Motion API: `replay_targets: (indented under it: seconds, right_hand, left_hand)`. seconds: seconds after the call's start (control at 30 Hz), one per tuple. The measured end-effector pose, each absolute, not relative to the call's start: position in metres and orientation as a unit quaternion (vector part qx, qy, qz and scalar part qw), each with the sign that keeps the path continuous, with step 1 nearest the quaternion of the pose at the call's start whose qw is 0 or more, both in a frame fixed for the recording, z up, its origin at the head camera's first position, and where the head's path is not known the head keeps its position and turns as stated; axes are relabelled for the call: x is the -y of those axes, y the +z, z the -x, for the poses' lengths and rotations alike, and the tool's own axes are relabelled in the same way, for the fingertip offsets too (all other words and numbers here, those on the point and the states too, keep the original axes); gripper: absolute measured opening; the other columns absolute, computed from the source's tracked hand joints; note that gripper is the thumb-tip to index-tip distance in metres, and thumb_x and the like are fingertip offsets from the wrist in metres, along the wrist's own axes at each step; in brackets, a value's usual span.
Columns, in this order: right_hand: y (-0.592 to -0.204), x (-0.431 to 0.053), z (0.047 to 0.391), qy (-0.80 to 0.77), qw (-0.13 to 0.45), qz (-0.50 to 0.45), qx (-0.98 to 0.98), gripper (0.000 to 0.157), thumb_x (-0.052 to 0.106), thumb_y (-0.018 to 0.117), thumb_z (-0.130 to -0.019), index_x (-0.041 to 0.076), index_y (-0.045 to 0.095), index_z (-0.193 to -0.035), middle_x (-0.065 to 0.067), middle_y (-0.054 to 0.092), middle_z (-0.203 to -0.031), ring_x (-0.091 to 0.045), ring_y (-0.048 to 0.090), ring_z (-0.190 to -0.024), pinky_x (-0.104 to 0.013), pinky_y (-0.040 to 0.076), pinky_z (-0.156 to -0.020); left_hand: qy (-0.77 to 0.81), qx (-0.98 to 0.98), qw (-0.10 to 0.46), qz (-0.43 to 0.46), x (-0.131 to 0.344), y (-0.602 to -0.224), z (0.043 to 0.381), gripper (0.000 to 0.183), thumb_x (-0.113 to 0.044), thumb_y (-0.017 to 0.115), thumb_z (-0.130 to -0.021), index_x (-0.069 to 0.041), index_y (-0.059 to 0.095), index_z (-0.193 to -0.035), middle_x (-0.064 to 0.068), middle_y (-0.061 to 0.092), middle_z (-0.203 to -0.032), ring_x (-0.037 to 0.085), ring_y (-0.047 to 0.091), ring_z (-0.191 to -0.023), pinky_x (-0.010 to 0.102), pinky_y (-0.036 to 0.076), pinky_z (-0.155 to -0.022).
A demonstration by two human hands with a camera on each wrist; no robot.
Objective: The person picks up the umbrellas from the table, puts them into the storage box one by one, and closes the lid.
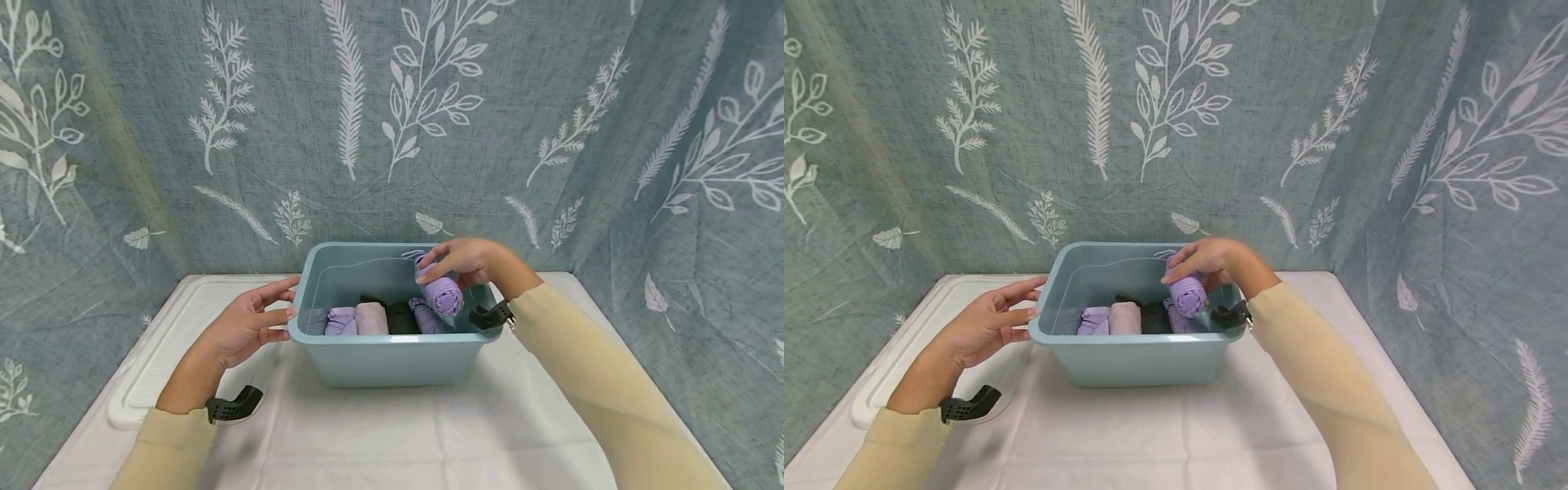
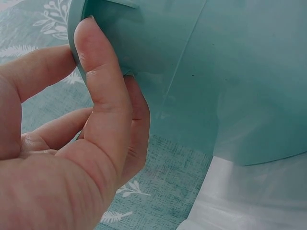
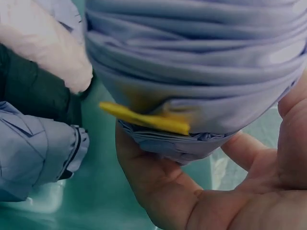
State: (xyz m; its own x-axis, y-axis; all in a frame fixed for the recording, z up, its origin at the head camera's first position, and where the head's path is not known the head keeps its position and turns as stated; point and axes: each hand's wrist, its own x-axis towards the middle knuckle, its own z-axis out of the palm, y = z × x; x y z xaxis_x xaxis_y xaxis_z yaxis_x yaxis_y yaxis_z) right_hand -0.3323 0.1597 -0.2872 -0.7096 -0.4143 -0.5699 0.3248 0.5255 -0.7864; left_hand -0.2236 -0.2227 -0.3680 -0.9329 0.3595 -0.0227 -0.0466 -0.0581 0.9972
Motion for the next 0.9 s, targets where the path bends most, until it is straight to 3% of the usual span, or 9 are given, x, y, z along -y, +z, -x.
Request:
replay_targets:
  seconds: [0.4,0.73,0.9]
  right_hand:
    - [-0.297,-0.147,0.334,-0.456,0.413,0.036,-0.787,0.052,0.007,0.076,-0.092,0.006,0.051,-0.138,-0.013,0.056,-0.122,-0.022,0.063,-0.093,-0.036,0.059,-0.078]
    - [-0.308,-0.140,0.339,-0.429,0.420,0.032,-0.799,0.046,0.007,0.077,-0.091,0.007,0.056,-0.132,-0.012,0.056,-0.126,-0.024,0.061,-0.100,-0.038,0.058,-0.081]
    - [-0.311,-0.140,0.340,-0.399,0.424,0.040,-0.812,0.046,0.006,0.076,-0.092,0.007,0.057,-0.134,-0.011,0.053,-0.134,-0.023,0.059,-0.106,-0.040,0.054,-0.092]
  left_hand:
    - [0.721,-0.668,0.136,-0.124,0.223,-0.366,0.223,0.073,-0.002,0.062,-0.101,-0.001,0.023,-0.162,0.003,0.052,-0.121,0.010,0.071,-0.087,0.027,0.063,-0.074]
    - [0.723,-0.666,0.138,-0.121,0.223,-0.368,0.222,0.073,-0.003,0.063,-0.101,-0.001,0.023,-0.163,0.003,0.052,-0.120,0.010,0.071,-0.087,0.027,0.063,-0.074]
    - [0.722,-0.668,0.137,-0.121,0.223,-0.367,0.221,0.074,-0.003,0.063,-0.101,-0.001,0.023,-0.162,0.003,0.052,-0.120,0.010,0.071,-0.087,0.026,0.063,-0.074]
